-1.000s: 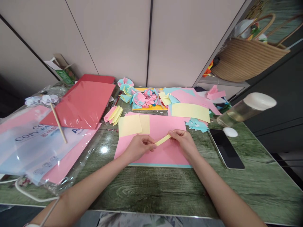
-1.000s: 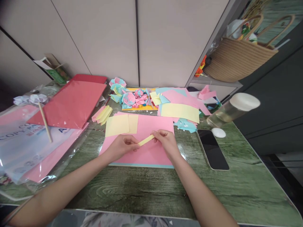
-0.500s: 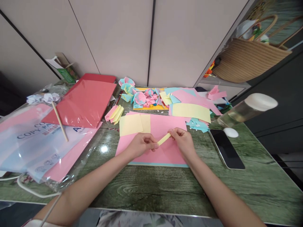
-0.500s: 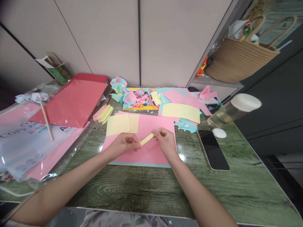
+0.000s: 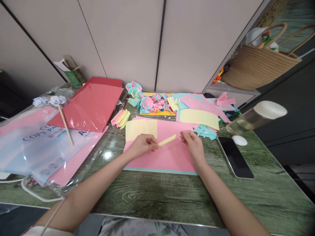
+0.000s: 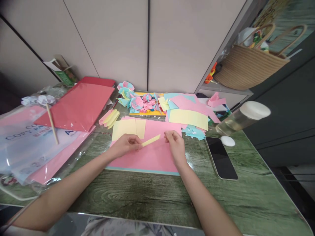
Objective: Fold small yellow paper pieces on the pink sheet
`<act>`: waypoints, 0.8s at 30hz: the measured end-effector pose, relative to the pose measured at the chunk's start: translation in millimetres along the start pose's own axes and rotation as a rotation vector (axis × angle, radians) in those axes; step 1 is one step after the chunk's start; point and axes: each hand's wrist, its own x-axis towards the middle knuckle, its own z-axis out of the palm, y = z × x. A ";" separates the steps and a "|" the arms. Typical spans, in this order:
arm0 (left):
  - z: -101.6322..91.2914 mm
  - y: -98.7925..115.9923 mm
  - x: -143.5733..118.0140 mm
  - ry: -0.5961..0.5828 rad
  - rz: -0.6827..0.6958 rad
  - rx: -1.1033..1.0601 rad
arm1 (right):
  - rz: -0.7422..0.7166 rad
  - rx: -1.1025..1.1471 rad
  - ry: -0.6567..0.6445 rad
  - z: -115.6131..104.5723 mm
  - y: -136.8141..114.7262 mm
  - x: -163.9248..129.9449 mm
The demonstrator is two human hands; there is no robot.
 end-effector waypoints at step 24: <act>-51.5 -15.1 3.9 0.487 0.299 0.979 | 0.088 0.133 -0.065 1.4 2.6 -0.6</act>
